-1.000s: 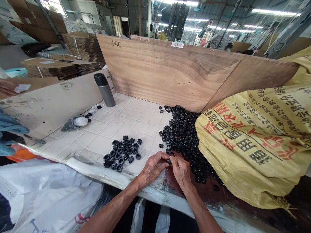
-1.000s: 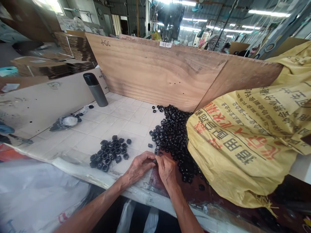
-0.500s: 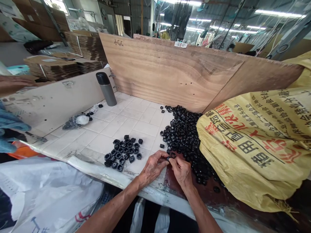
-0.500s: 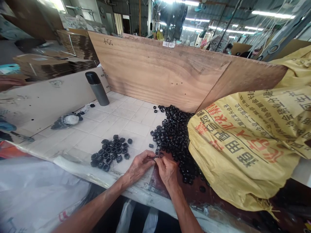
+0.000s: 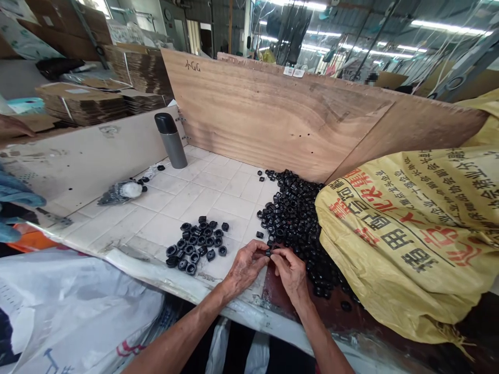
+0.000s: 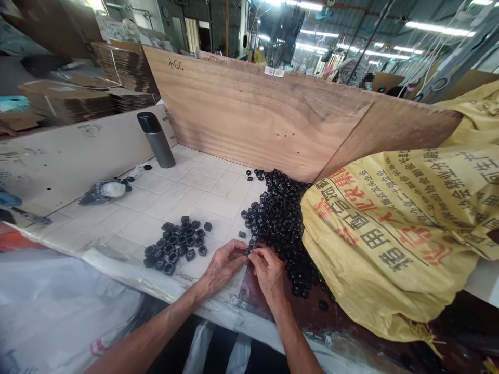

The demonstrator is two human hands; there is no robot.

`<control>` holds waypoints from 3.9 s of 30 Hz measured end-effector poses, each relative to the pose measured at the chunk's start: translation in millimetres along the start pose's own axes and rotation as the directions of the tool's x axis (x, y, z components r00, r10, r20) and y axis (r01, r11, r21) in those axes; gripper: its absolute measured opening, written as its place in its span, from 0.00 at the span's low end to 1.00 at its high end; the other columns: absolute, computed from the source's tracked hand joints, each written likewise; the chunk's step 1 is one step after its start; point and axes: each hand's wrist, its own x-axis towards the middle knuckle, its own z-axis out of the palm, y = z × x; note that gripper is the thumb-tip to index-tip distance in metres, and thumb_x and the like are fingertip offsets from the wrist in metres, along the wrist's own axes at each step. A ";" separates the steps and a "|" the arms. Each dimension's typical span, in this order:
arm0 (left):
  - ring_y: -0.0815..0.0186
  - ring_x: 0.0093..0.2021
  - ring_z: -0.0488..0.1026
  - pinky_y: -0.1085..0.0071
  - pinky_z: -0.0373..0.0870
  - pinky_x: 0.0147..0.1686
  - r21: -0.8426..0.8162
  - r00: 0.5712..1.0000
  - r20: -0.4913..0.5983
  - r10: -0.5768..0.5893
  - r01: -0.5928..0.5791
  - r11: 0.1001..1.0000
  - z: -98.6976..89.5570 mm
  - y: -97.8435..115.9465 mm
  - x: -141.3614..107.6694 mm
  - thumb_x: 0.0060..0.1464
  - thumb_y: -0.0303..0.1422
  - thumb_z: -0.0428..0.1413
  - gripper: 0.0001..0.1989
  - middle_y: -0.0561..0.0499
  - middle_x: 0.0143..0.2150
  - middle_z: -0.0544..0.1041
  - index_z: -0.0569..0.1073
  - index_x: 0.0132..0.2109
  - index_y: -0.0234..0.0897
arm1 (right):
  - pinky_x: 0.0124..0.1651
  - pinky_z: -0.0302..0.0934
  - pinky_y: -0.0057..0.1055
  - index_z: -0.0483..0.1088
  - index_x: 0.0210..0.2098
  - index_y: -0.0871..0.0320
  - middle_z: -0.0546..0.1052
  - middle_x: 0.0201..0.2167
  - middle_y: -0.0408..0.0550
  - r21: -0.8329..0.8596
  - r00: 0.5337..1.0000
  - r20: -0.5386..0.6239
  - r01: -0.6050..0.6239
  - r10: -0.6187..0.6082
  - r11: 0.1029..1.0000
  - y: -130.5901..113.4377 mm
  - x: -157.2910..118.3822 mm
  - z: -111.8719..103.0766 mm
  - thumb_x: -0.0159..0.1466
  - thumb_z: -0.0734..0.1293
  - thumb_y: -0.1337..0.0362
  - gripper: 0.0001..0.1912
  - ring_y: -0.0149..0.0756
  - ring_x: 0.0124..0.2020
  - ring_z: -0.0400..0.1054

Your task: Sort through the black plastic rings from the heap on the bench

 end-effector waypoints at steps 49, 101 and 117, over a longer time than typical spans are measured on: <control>0.63 0.43 0.78 0.65 0.75 0.48 0.059 1.000 -0.001 0.029 -0.029 0.998 -0.7 -1.5 0.2 0.57 0.32 0.58 0.11 0.48 0.45 0.79 0.74 0.48 0.38 | 0.49 0.69 0.37 0.75 0.43 0.53 0.79 0.40 0.49 -0.148 0.977 0.040 0.214 -0.210 0.966 3.4 0.1 -4.4 0.68 0.65 0.62 0.08 0.41 0.44 0.74; 0.62 0.42 0.78 0.66 0.74 0.46 0.053 1.000 0.003 0.020 -0.020 0.998 -1.6 -0.1 0.2 0.59 0.33 0.57 0.11 0.48 0.43 0.79 0.72 0.49 0.38 | 0.28 0.54 0.26 0.65 0.21 0.57 0.64 0.17 0.38 -0.196 0.992 0.024 0.126 -0.124 0.972 -5.0 -5.5 -3.8 0.70 0.58 0.57 0.22 0.29 0.20 0.59; 0.63 0.41 0.78 0.67 0.76 0.45 0.039 1.000 0.014 0.020 -0.020 0.999 -0.3 -2.6 0.6 0.60 0.32 0.56 0.10 0.48 0.42 0.79 0.71 0.48 0.37 | 0.37 0.66 0.28 0.73 0.40 0.57 0.78 0.35 0.47 -0.132 0.997 0.029 0.078 -0.074 0.988 -0.5 -3.3 -2.3 0.68 0.64 0.56 0.11 0.35 0.33 0.72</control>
